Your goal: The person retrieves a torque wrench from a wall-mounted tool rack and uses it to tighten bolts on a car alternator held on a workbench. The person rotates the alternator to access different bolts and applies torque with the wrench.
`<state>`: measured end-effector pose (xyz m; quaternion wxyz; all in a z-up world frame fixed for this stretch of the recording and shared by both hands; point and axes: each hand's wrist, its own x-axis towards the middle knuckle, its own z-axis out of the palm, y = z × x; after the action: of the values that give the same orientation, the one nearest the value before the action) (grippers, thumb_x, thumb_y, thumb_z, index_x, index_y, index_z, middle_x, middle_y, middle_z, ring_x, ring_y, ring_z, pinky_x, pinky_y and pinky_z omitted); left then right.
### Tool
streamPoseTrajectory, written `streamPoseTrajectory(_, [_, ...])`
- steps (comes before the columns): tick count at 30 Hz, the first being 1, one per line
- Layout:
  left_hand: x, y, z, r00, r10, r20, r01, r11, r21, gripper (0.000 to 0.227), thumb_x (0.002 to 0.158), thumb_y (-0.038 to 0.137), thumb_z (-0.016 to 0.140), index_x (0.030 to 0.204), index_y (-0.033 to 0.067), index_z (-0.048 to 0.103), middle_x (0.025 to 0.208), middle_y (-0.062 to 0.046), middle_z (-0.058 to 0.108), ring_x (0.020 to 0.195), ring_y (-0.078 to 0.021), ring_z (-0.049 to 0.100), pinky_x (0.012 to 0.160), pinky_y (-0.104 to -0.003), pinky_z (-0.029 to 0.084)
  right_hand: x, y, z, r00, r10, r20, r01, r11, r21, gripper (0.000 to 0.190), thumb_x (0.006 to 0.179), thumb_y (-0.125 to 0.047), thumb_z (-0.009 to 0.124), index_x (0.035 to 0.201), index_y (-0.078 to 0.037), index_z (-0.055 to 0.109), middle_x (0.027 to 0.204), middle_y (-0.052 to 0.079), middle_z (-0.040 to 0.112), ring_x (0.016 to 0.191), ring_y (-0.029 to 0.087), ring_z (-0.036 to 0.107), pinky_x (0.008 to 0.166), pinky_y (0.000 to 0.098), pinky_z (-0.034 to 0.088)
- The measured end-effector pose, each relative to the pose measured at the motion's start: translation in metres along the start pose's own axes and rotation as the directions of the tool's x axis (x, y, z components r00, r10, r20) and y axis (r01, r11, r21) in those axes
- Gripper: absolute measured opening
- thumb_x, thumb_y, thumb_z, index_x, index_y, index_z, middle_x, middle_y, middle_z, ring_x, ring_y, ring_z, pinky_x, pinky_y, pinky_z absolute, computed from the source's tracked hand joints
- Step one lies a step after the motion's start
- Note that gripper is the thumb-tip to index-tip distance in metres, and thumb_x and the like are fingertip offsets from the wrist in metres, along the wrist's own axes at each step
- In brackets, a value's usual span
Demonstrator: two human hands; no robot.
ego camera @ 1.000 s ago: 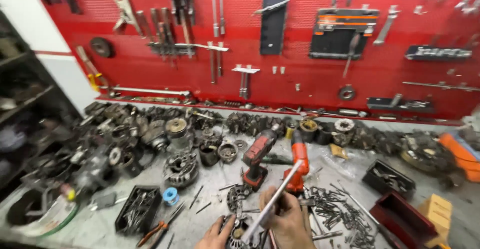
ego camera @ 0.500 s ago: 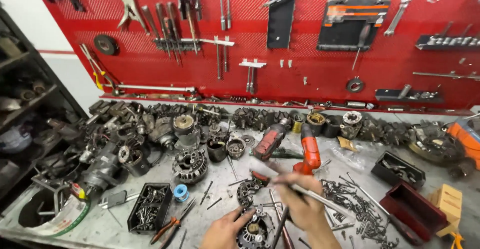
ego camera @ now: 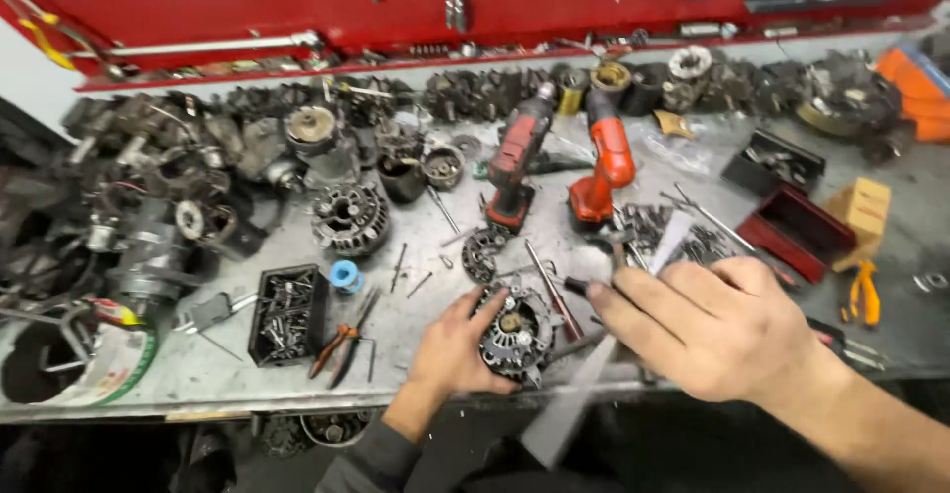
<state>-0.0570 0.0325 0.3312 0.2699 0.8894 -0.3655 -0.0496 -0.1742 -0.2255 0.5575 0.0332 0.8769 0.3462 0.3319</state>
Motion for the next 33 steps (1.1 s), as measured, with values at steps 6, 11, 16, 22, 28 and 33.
streamPoseTrajectory(6, [-0.001, 0.010, -0.012, 0.999, -0.030, 0.030, 0.030, 1.000, 0.000, 0.132, 0.038, 0.054, 0.097, 0.153, 0.0223, 0.040, 0.153, -0.022, 0.044, 0.133, -0.0436, 0.050, 0.106, -0.050, 0.045, 0.036, -0.019, -0.033, 0.987, -0.020, 0.157, 0.055, 0.973, -0.225, 0.038, 0.086, -0.020, 0.065, 0.121, -0.009, 0.075, 0.101, -0.004, 0.071, 0.082, 0.013, 0.060, 0.065, 0.0317, 0.037])
streamPoseTrajectory(11, [-0.006, 0.011, -0.002, 0.998, -0.065, -0.007, 0.065, 0.997, 0.039, 0.133, 0.037, 0.053, 0.096, 0.154, 0.0237, 0.040, 0.154, -0.023, 0.043, 0.132, -0.0421, 0.053, 0.105, -0.048, 0.047, 0.052, -0.024, -0.036, 0.945, 0.088, 0.315, 0.043, 0.921, -0.388, 0.034, 0.090, -0.024, 0.064, 0.117, -0.006, 0.075, 0.096, -0.001, 0.073, 0.072, 0.012, 0.062, 0.061, 0.0284, 0.042])
streamPoseTrajectory(16, [-0.003, 0.002, -0.006, 1.000, 0.029, -0.012, -0.029, 1.000, 0.004, 0.130, 0.040, 0.056, 0.095, 0.154, 0.0232, 0.042, 0.151, -0.021, 0.047, 0.129, -0.0426, 0.054, 0.105, -0.050, 0.046, 0.082, -0.017, -0.041, 0.322, 0.577, 0.751, -0.273, 0.816, -0.510, 0.052, 0.108, -0.055, 0.044, 0.148, -0.023, 0.053, 0.074, 0.002, 0.072, 0.058, 0.019, 0.069, 0.055, 0.0327, 0.054])
streamPoseTrajectory(22, [0.018, -0.020, -0.023, 0.961, 0.267, 0.069, -0.263, 0.963, -0.057, 0.126, 0.038, 0.059, 0.094, 0.150, 0.0274, 0.047, 0.150, -0.017, 0.051, 0.130, -0.0414, 0.055, 0.105, -0.049, 0.047, 0.060, -0.001, -0.044, 0.753, -0.112, 0.649, 0.099, 0.993, 0.055, 0.060, 0.078, -0.019, 0.062, 0.136, -0.003, 0.058, 0.133, 0.020, 0.066, 0.087, 0.026, 0.070, 0.077, 0.0392, 0.053])
streamPoseTrajectory(28, [0.036, -0.032, -0.027, 0.899, 0.416, 0.133, -0.407, 0.909, -0.092, 0.125, 0.038, 0.062, 0.091, 0.150, 0.0268, 0.048, 0.151, -0.018, 0.053, 0.128, -0.0393, 0.059, 0.102, -0.047, 0.050, 0.064, 0.013, -0.056, 0.805, -0.423, 0.416, 0.351, 0.905, 0.240, 0.066, 0.083, -0.023, 0.054, 0.145, -0.002, 0.058, 0.145, 0.019, 0.055, 0.136, 0.038, 0.051, 0.109, 0.0574, 0.035])
streamPoseTrajectory(33, [0.038, -0.031, -0.028, 0.900, 0.405, 0.160, -0.404, 0.914, -0.039, 0.126, 0.039, 0.065, 0.089, 0.151, 0.0278, 0.047, 0.150, -0.018, 0.054, 0.126, -0.0387, 0.061, 0.099, -0.047, 0.052, 0.071, 0.008, -0.049, 0.734, -0.552, 0.397, 0.587, 0.809, 0.039, 0.048, 0.082, -0.026, 0.054, 0.112, 0.007, 0.070, 0.133, 0.020, 0.066, 0.130, 0.036, 0.059, 0.111, 0.0535, 0.042])
